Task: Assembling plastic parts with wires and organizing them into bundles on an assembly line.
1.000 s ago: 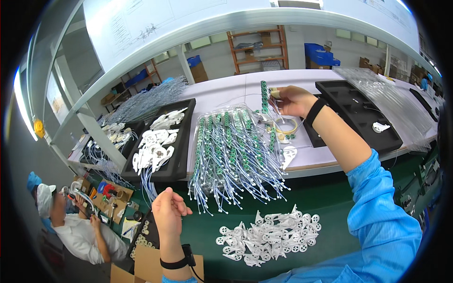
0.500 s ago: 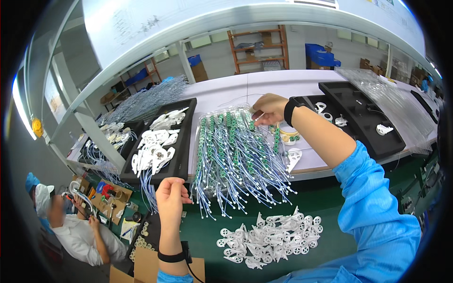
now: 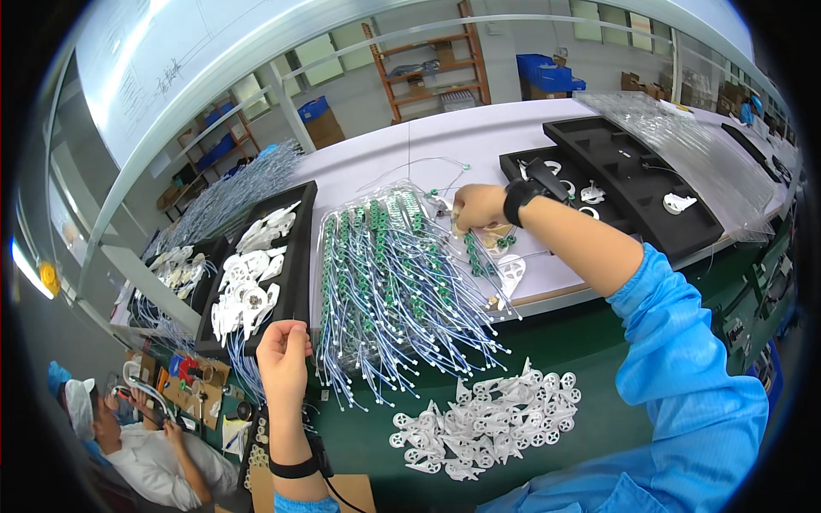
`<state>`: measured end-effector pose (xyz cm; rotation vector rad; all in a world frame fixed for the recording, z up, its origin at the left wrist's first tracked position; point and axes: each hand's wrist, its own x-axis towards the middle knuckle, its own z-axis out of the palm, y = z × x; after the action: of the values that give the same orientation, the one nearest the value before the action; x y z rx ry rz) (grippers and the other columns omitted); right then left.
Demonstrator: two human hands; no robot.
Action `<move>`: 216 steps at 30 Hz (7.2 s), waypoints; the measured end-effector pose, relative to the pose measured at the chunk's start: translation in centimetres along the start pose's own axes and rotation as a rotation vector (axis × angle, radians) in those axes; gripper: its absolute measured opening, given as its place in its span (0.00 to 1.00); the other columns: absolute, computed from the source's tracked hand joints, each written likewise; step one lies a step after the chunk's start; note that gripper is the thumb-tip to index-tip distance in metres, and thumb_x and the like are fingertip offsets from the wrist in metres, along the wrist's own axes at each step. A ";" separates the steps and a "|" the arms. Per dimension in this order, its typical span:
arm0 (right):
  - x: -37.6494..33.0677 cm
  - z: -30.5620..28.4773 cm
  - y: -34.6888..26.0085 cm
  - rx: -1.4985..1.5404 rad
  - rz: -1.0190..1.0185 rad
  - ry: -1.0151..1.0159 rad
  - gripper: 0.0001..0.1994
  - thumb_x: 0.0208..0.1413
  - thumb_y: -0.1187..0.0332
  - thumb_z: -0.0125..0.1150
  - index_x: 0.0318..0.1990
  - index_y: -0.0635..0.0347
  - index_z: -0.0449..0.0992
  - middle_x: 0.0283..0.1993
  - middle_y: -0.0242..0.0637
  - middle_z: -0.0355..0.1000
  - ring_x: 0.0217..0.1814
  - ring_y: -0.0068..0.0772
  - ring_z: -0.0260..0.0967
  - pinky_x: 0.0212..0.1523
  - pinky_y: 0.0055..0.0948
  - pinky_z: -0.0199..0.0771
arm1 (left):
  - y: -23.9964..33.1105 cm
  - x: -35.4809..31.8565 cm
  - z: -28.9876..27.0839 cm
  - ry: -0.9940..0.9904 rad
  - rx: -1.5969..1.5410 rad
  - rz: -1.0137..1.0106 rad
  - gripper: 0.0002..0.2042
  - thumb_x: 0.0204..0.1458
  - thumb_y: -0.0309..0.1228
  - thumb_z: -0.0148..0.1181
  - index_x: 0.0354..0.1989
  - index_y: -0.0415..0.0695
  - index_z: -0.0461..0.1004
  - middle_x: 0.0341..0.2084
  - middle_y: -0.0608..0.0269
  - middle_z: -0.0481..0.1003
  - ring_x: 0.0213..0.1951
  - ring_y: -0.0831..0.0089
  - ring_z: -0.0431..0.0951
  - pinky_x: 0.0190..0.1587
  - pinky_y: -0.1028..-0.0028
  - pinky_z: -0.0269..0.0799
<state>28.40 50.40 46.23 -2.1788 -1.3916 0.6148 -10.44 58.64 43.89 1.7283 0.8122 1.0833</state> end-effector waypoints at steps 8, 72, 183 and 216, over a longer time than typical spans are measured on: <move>-3.1 -7.1 0.3 0.948 0.034 -0.221 0.02 0.56 0.72 0.55 0.36 0.58 0.70 0.29 0.29 0.66 0.24 0.17 0.59 0.23 0.17 0.59 | 0.0 -0.1 -0.3 -0.018 -0.006 0.009 0.07 0.55 0.29 0.54 0.33 0.36 0.73 0.22 0.69 0.71 0.25 0.84 0.69 0.30 0.83 0.67; -4.5 -2.3 -5.1 0.049 -0.383 0.038 0.17 0.48 0.63 0.58 0.41 0.69 0.77 0.36 0.45 0.76 0.35 0.36 0.73 0.38 0.29 0.71 | -1.6 0.9 0.8 -0.047 0.239 0.059 0.09 0.53 0.27 0.56 0.38 0.34 0.73 0.27 0.63 0.74 0.28 0.82 0.72 0.31 0.82 0.67; -29.5 -8.9 0.3 1.398 -0.176 0.200 0.14 0.60 0.73 0.48 0.52 0.67 0.65 0.37 0.45 0.72 0.36 0.32 0.75 0.37 0.28 0.82 | 16.5 -10.5 13.9 -0.511 -0.836 -0.365 0.34 0.47 0.20 0.45 0.64 0.34 0.40 0.44 0.41 0.68 0.41 0.49 0.76 0.46 0.50 0.76; -83.0 5.8 33.9 1.036 0.170 1.024 0.36 0.48 0.77 0.54 0.67 0.64 0.50 0.39 0.27 0.67 0.33 0.13 0.61 0.39 0.15 0.66 | 5.6 -54.9 50.9 -1.281 -1.103 -0.513 0.38 0.53 0.14 0.46 0.68 0.45 0.33 0.62 0.53 0.56 0.50 0.71 0.71 0.53 0.71 0.67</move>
<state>16.95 -37.31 30.45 -1.3474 -0.2114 0.1164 14.68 -8.47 21.59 0.8186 -0.2081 -0.1180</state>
